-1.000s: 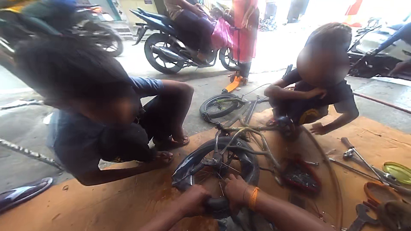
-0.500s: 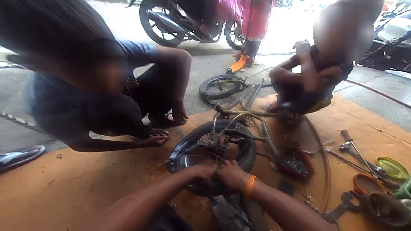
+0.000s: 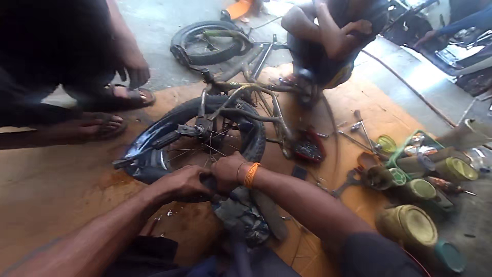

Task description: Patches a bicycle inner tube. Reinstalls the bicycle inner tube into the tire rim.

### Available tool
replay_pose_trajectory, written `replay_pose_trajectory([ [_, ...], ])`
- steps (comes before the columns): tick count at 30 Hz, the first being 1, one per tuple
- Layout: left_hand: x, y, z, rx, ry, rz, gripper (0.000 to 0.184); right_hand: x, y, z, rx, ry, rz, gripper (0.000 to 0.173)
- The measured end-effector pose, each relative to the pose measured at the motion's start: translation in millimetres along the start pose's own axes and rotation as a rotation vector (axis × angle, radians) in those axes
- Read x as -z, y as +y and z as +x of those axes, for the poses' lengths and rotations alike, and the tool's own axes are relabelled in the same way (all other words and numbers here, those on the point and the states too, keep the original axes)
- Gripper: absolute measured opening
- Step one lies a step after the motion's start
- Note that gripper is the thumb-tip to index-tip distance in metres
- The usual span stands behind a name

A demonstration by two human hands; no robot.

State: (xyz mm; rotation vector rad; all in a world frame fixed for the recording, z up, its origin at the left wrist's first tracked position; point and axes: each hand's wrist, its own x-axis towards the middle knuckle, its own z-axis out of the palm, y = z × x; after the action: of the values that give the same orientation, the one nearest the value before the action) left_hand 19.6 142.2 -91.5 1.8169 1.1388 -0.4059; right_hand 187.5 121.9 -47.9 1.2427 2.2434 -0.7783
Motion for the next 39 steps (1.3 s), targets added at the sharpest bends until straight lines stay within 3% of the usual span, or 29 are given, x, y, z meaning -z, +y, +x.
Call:
replay_pose_trajectory([
  [7, -5, -2, 1, 0.008, -0.022, -0.077, 0.031, -16, 6, -10, 0.109, 0.176, 0.104, 0.043],
  [9, -13, -5, 0, -0.004, 0.051, -0.036, 0.032, -17, 18, -36, 0.212, 0.392, 0.281, 0.038],
  [11, -21, -3, -4, -0.003, 0.154, 0.041, 0.035, -22, 36, -74, 0.190, 0.575, 0.400, 0.020],
  [13, -33, 0, -10, -0.002, 0.284, 0.079, 0.034, -52, 61, -109, -0.037, 0.539, 0.416, 0.010],
  [17, -60, 10, -15, -0.033, 0.516, 0.082, 0.034, -190, 117, -130, -0.711, 0.056, 0.414, 0.028],
  [19, -66, 15, -13, -0.016, 0.547, 0.075, 0.037, -252, 134, -131, -0.879, 0.043, 0.469, 0.033],
  [22, -70, 18, -11, 0.024, 0.543, 0.071, 0.041, -280, 130, -125, -0.964, 0.102, 0.465, 0.030],
  [28, -76, 18, -8, 0.015, 0.563, 0.115, 0.038, -277, 139, -116, -0.987, -0.045, 0.477, 0.029],
  [30, -81, 16, -6, -0.034, 0.636, 0.132, 0.032, -258, 139, -116, -0.859, 0.090, 0.611, 0.030],
  [34, -92, 10, 1, -0.114, 0.783, 0.178, 0.023, -148, 94, -100, -0.254, 0.588, 1.022, 0.026],
  [36, -95, 8, 5, -0.145, 0.835, 0.203, 0.020, -91, 65, -77, -0.061, 0.734, 1.018, 0.021],
  [39, -95, 8, 10, -0.162, 0.878, 0.207, 0.020, -44, 40, -26, -0.008, 0.803, 0.749, 0.009],
])
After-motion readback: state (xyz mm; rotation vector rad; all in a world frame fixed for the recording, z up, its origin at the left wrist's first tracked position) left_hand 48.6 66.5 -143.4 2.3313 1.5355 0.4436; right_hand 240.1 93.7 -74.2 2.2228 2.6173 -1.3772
